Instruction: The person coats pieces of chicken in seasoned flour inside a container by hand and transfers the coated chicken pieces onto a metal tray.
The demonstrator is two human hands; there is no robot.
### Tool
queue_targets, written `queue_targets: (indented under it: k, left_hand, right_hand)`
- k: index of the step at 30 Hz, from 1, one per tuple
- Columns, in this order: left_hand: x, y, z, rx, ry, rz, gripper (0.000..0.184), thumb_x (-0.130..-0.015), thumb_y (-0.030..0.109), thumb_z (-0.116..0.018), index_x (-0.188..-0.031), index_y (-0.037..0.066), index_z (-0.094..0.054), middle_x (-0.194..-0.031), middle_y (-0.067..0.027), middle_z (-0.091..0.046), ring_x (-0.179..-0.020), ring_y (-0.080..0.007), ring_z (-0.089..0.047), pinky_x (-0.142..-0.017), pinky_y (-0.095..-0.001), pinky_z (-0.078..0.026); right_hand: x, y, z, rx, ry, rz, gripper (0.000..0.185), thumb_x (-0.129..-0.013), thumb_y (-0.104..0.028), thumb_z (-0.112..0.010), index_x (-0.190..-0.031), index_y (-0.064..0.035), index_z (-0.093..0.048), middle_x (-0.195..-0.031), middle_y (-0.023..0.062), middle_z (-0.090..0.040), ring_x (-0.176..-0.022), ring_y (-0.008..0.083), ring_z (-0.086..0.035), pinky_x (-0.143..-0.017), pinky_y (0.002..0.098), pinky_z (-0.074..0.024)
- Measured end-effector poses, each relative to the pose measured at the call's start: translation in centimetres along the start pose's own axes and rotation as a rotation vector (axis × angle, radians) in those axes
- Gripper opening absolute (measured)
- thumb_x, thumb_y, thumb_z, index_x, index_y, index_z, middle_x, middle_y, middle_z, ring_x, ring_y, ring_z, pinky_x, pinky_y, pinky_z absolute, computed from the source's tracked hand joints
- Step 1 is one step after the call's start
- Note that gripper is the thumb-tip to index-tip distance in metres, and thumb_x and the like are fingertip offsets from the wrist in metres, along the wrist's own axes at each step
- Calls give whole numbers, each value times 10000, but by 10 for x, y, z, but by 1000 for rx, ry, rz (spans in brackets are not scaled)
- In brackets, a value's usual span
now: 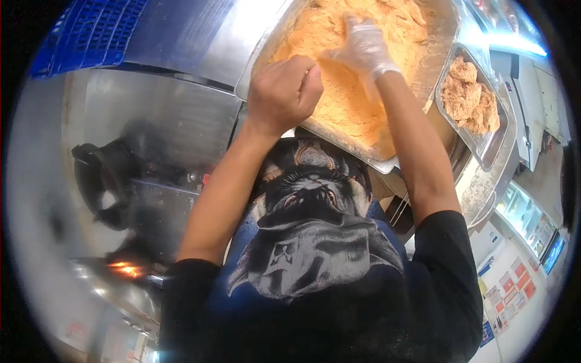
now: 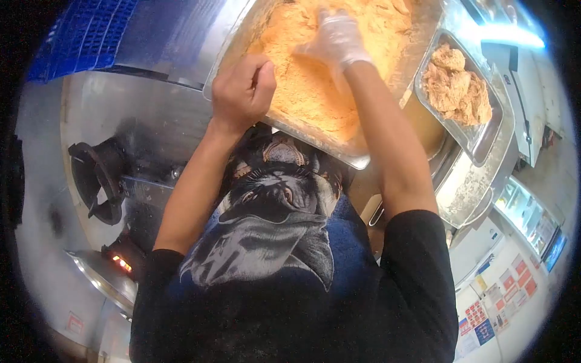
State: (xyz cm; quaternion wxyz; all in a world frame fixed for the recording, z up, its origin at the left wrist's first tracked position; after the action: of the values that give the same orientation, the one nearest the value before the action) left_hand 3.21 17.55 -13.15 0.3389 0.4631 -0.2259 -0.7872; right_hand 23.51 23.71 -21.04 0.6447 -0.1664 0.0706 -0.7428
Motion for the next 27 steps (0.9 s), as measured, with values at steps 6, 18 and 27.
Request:
queue_targets:
  k: [6,18,27]
  left_hand:
    - [-1,-1,-1,4,-2,45,35,-958,69,-693,-930,50,-702,-698,-88,-656,-597,-248,-657,-571,-371,-527]
    - [-1,-5,4,-59,5,74,49,-878,22,-703,-851,50,-674,-679,-103,-654,-601,-287,-667,-592,-386,-535]
    - [-4,-2,7,-11,51,30,43,-890,42,-697,-854,51,-676,-651,-93,-636,-573,-285,-647,-572,-401,-522]
  right_hand:
    - [33,-6,-31,190,160,4,494,-831,-255,-823,-1248,-57,-648,-1115,272,-684,-954,424,-712,-869,496,-608]
    - [-90,4,-13,-433,-240,135,489,-832,-115,-753,-1302,-31,-645,-1214,248,-699,-1033,418,-719,-877,439,-608]
    - [-4,-63,-48,235,-44,339,383,-833,-207,-765,-1177,-54,-695,-1089,230,-742,-1039,387,-733,-910,457,-602]
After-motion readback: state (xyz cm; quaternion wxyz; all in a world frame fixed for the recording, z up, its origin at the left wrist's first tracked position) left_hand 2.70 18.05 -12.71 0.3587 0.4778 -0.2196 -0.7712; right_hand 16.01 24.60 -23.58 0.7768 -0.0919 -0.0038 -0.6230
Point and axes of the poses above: each hand's wrist, its own x-axis away from the middle knuckle, its own z-axis out of the back of the hand, y = z × x, the point moved 8 cm from there along -x, towards the middle knuckle
